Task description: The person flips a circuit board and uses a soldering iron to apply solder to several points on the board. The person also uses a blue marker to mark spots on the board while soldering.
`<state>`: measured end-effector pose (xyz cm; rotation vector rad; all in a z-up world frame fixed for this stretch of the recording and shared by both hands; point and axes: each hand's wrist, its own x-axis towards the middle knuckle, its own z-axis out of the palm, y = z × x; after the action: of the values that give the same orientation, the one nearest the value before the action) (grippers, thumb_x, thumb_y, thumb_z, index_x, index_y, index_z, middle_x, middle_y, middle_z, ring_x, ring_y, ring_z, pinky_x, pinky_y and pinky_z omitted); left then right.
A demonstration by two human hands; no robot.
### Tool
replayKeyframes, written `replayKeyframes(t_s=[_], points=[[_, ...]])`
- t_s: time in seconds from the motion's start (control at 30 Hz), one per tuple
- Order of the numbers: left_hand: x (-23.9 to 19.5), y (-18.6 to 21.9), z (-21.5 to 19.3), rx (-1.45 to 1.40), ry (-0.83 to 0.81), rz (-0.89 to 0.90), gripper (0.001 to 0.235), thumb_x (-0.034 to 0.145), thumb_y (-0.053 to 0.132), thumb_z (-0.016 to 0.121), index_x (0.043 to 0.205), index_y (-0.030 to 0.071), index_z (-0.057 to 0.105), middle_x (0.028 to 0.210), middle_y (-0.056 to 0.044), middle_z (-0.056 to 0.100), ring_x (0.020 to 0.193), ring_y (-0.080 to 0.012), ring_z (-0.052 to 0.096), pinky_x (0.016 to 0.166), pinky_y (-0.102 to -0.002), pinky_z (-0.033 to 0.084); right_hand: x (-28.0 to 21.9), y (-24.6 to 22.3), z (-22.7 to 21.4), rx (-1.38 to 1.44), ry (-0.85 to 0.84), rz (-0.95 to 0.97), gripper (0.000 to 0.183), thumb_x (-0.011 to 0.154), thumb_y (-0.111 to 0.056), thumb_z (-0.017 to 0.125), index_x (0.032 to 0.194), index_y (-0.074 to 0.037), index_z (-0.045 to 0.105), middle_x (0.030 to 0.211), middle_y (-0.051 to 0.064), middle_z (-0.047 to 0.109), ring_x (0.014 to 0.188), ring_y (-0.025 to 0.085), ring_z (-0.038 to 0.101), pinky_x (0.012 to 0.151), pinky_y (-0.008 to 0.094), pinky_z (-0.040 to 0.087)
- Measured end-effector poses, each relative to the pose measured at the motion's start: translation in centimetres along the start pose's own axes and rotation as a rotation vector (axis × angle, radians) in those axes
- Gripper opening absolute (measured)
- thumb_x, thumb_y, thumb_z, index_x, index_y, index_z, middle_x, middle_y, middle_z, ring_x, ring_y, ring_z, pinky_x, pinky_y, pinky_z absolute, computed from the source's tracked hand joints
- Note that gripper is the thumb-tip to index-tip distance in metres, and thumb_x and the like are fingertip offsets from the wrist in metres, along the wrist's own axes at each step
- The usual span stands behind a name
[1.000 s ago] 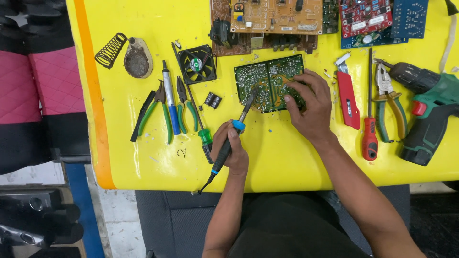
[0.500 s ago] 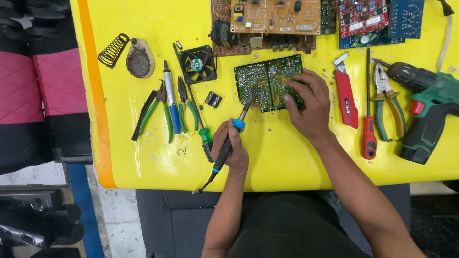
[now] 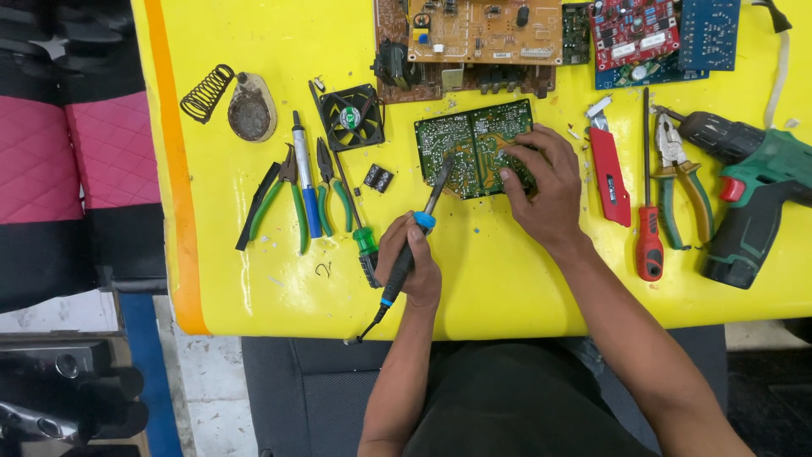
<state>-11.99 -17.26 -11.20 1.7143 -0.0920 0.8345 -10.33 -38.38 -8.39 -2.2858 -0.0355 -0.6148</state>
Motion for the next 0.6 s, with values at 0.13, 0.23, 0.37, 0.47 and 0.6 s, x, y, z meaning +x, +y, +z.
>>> replayKeyframes(t_s=[0.13, 0.23, 0.37, 0.47, 0.6], points=[[0.11, 0.25, 0.13, 0.015, -0.003, 0.003, 0.021, 0.1, 0.018, 0.071, 0.095, -0.001, 0.078, 0.095, -0.018, 0.079, 0.085, -0.0301, 0.079, 0.075, -0.037, 0.065, -0.07, 0.07, 0.23, -0.014, 0.013, -0.014, 0.02, 0.103, -0.013, 0.07, 0.122, -0.005, 0.072, 0.125, 0.011, 0.058, 0.135, 0.044, 0.053, 0.114, 0.059, 0.041], [0.18, 0.3, 0.23, 0.007, 0.0, 0.028, 0.02, 0.1, 0.017, 0.071, 0.094, -0.001, 0.078, 0.093, -0.017, 0.079, 0.085, -0.0301, 0.079, 0.075, -0.036, 0.064, -0.15, 0.07, 0.29, -0.029, 0.025, -0.019, 0.02, 0.102, -0.012, 0.072, 0.121, -0.005, 0.072, 0.125, 0.011, 0.059, 0.134, 0.044, 0.054, 0.113, 0.059, 0.041], [0.23, 0.48, 0.41, -0.001, 0.024, 0.027, 0.018, 0.1, 0.017, 0.072, 0.096, 0.001, 0.079, 0.094, -0.016, 0.079, 0.087, -0.0291, 0.079, 0.076, -0.035, 0.064, -0.23, 0.08, 0.28, -0.038, 0.029, -0.03, 0.021, 0.102, -0.012, 0.071, 0.122, -0.005, 0.072, 0.126, 0.011, 0.059, 0.135, 0.044, 0.053, 0.113, 0.059, 0.041], [0.52, 0.8, 0.49, 0.047, 0.032, 0.068, 0.017, 0.099, 0.017, 0.073, 0.095, 0.002, 0.079, 0.094, -0.014, 0.079, 0.085, -0.0279, 0.079, 0.076, -0.034, 0.064, -0.26, 0.07, 0.29, -0.042, 0.023, -0.035, 0.021, 0.103, -0.013, 0.071, 0.122, -0.006, 0.072, 0.127, 0.011, 0.059, 0.136, 0.042, 0.053, 0.114, 0.057, 0.042], [0.62, 0.82, 0.38, 0.102, 0.02, 0.121, 0.018, 0.099, 0.02, 0.073, 0.092, 0.005, 0.078, 0.092, -0.01, 0.078, 0.081, -0.0255, 0.078, 0.075, -0.034, 0.063, -0.44, 0.19, 0.35, -0.047, 0.025, -0.02, 0.021, 0.102, -0.014, 0.072, 0.122, -0.006, 0.072, 0.127, 0.01, 0.059, 0.137, 0.042, 0.053, 0.114, 0.057, 0.041]])
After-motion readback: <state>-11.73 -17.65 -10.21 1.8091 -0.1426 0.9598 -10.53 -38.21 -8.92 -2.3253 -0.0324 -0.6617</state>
